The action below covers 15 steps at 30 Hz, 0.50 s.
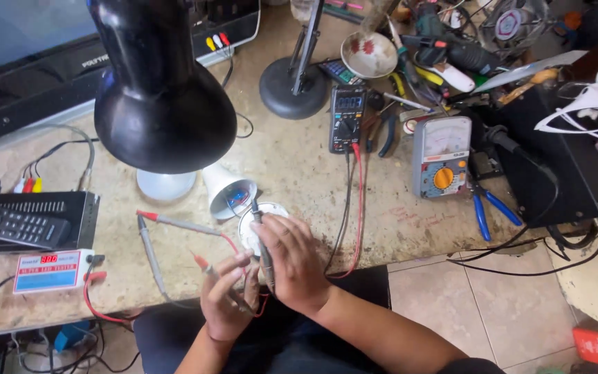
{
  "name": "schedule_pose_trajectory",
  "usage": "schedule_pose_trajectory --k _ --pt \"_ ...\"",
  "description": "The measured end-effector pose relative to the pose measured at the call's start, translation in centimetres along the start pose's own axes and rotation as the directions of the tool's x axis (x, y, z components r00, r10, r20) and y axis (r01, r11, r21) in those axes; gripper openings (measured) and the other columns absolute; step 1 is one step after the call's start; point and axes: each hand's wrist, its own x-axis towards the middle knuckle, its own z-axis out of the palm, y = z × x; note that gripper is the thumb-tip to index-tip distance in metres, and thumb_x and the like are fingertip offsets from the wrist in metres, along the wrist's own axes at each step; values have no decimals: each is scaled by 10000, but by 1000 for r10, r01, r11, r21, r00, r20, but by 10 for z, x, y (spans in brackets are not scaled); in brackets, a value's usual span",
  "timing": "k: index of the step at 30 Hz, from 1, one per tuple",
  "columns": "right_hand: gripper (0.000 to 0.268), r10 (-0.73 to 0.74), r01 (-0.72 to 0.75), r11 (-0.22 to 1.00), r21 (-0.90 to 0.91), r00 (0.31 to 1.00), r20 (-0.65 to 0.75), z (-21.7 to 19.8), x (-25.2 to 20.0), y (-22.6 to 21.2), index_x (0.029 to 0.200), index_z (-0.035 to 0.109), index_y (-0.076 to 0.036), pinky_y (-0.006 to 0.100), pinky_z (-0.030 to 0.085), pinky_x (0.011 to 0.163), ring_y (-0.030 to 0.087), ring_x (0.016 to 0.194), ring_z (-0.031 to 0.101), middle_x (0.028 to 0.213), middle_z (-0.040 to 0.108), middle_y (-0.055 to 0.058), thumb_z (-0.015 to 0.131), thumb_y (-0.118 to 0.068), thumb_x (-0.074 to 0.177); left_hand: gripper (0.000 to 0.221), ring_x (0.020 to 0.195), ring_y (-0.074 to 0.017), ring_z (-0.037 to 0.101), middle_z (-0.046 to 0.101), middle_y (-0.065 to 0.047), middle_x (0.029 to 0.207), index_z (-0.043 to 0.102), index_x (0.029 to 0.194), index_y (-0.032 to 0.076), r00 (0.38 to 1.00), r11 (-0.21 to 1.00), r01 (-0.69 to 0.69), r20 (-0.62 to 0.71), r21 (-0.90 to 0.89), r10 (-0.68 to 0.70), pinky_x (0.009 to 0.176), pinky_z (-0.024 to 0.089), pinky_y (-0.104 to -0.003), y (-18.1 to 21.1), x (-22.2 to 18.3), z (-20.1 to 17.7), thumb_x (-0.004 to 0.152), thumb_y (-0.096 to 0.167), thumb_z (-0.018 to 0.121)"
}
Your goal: Testing individual LEDs on a bulb's circuit board using multimeter probes and inspecting components.
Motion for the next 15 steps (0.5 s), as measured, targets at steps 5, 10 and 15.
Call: schedule_pose_trajectory --k 5,10,15 --pt "476 47 -55 993 106 996 72 7 1 -21 1497 455 -24 522 444 1162 363 1349 591 1449 593 219 388 -62 1027 291 1137 -360 721 627 -224 1265 427 1254 130 993 993 -100 55 -59 103 996 614 -478 -16 -19 -8 1003 86 566" --pt "578 79 -143 934 327 976 202 -7 8 -39 1524 446 -2 510 407 1120 369 1331 565 1442 578 238 455 10 947 168 1095 -428 717 653 -260 1190 449 1196 131 994 993 -109 -25 -55 108 951 640 -536 -19 -29 -15 1081 253 460" --pt "594 -43 -109 899 425 942 334 -19 14 -33 1514 456 -1 526 380 1126 420 1344 530 1502 523 257 529 -76 929 119 1034 -368 753 690 -254 1158 452 1118 109 992 992 -109 -56 58 112 836 644 -397 -15 -19 -25 1042 134 540"
